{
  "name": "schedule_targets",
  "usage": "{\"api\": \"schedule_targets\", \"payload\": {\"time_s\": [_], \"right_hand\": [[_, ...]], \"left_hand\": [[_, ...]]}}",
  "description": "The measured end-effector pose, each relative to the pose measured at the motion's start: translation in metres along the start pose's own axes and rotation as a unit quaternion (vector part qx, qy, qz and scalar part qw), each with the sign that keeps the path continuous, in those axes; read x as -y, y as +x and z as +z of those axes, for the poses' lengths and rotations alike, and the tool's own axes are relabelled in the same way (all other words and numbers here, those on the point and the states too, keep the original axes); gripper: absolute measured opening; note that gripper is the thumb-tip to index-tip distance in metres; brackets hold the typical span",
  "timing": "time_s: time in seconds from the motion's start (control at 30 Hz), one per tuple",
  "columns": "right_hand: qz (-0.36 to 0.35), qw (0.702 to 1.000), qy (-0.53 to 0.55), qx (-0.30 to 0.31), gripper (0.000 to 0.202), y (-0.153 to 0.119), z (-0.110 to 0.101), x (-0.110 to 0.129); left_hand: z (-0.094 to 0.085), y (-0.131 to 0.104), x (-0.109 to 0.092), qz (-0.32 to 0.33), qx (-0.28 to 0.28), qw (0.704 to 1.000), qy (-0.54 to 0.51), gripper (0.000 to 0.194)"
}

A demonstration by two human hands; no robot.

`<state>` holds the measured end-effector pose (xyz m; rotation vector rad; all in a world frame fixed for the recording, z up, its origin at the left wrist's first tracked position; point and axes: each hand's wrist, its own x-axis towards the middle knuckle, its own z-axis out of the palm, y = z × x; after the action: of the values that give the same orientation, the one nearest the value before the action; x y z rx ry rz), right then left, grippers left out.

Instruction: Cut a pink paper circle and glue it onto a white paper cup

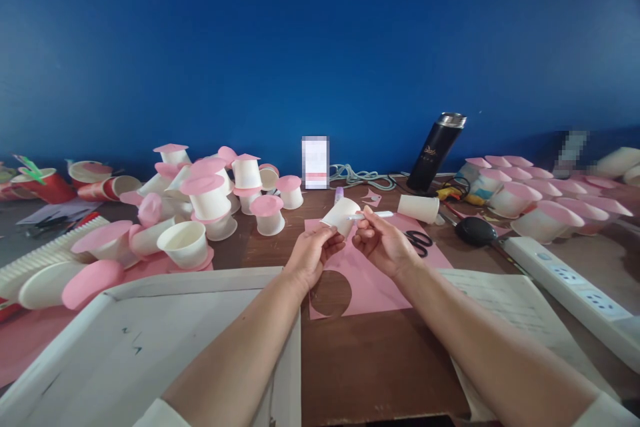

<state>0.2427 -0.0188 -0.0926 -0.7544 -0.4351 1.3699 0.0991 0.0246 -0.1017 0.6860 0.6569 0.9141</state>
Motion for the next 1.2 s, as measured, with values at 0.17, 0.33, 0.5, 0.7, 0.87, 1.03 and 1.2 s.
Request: {"api": "schedule_targets", "payload": {"time_s": [0.17, 0.33, 0.5, 0.7, 0.87, 1.03, 1.2], "right_hand": [[-0.107, 0.988, -0.109, 0.02, 0.019, -0.001, 0.0, -0.003], [-0.218, 0.934, -0.283, -0.017, 0.018, -0.004, 0.001, -0.004], [-0.3, 0.848, -0.436, -0.01, 0.017, -0.013, 0.006, -0.006], [-0.346, 0.809, -0.474, -0.042, 0.015, -0.016, 0.005, -0.008], [-0.339, 0.804, -0.488, -0.008, 0.014, -0.015, 0.003, -0.008], [-0.391, 0.753, -0.529, -0.025, 0.015, -0.016, 0.001, -0.009], [-0.415, 0.705, -0.575, 0.013, 0.013, -0.018, 0.003, -0.009]], "left_hand": [[0.0, -0.001, -0.001, 0.016, 0.018, 0.999, 0.031, 0.013], [0.001, -0.002, -0.002, 0.03, 0.026, 0.998, 0.051, 0.017], [-0.001, 0.001, 0.0, 0.047, 0.026, 0.998, 0.038, 0.018], [-0.001, 0.002, -0.001, 0.052, 0.008, 0.999, 0.002, 0.018], [-0.001, 0.002, -0.001, 0.051, 0.001, 0.999, 0.002, 0.015], [-0.001, 0.002, -0.001, 0.047, -0.001, 0.999, -0.001, 0.014], [0.0, 0.001, -0.002, 0.048, 0.009, 0.999, 0.007, 0.015]]}}
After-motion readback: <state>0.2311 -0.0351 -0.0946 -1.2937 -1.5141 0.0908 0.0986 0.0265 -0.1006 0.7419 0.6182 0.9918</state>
